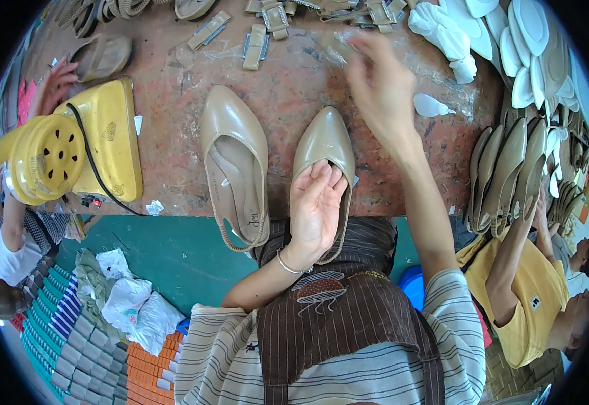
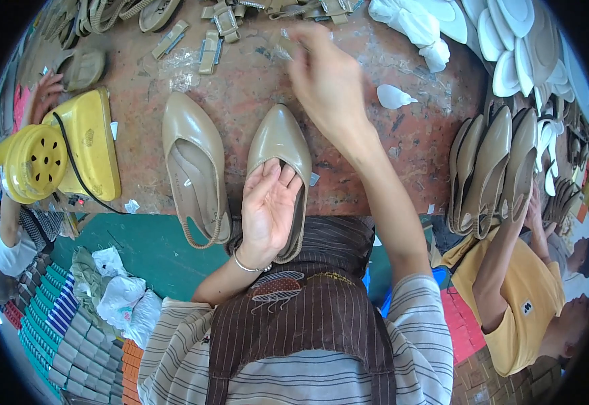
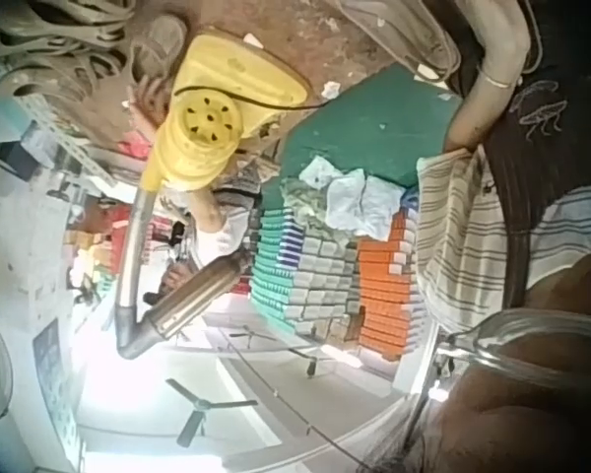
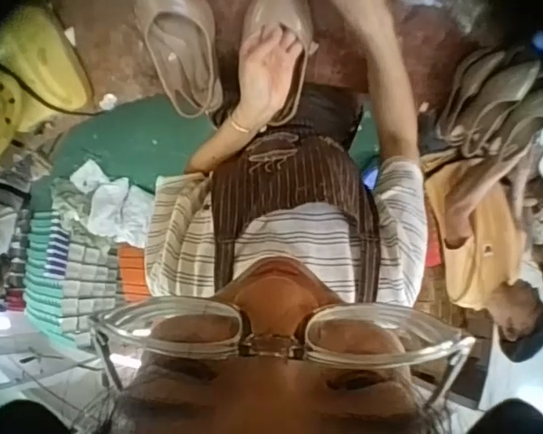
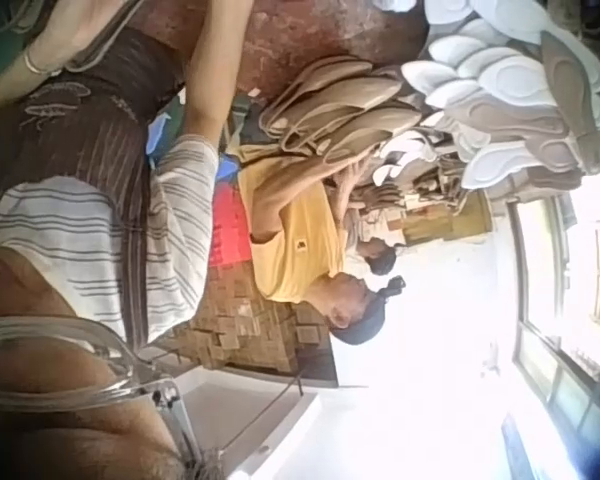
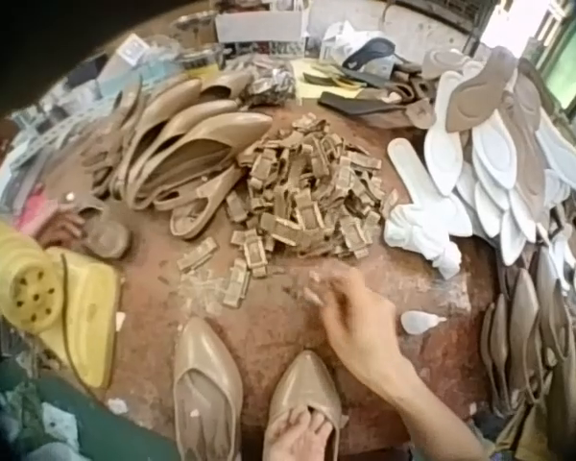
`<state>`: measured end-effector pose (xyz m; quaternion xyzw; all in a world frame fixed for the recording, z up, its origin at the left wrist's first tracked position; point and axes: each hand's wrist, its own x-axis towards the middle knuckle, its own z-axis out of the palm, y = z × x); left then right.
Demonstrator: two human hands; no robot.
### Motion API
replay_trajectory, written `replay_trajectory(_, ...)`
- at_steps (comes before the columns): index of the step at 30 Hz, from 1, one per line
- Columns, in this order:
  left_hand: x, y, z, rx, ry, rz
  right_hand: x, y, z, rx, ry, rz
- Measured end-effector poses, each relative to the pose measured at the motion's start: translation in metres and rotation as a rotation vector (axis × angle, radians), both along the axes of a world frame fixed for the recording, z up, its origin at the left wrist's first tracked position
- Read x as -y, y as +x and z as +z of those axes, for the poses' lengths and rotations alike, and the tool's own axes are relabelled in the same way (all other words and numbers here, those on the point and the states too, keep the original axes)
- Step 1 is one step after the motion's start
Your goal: Applying glue and attaching decorative ornaments to shoes in a factory environment.
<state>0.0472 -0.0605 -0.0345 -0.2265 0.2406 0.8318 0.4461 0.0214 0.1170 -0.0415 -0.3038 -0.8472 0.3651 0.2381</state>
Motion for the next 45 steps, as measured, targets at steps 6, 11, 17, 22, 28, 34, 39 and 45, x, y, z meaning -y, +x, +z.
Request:
replay_trajectory(6,0.001,0.001,0.002,0.022,-0.035,0.014,0.039,0.081,0.007,0.168,-0.393,-0.291)
replay_trajectory(11,-0.003,-0.001,0.004,0.041,-0.073,0.002,0.041,0.082,0.009,0.257,0.046,-0.226)
replay_trajectory(17,0.0,0.001,0.0,0.039,-0.031,0.027,0.032,0.092,0.0,0.263,0.202,-0.074)
replay_trajectory(22,-0.001,0.0,0.001,0.024,-0.009,0.02,0.028,0.092,0.0,0.258,0.256,-0.029)
replay_trajectory(28,-0.001,-0.001,0.002,0.04,0.002,0.031,0.04,0.083,0.035,0.216,0.002,0.065)
replay_trajectory(34,-0.002,-0.002,0.004,0.036,-0.028,0.023,0.06,0.075,0.03,0.145,0.076,0.255)
replay_trajectory(39,-0.001,-0.001,0.002,0.01,-0.026,-0.022,0.061,0.075,0.028,0.173,0.081,0.262)
replay_trajectory(45,-0.001,-0.001,0.002,0.032,-0.042,-0.03,0.062,0.075,0.026,0.174,0.071,0.259)
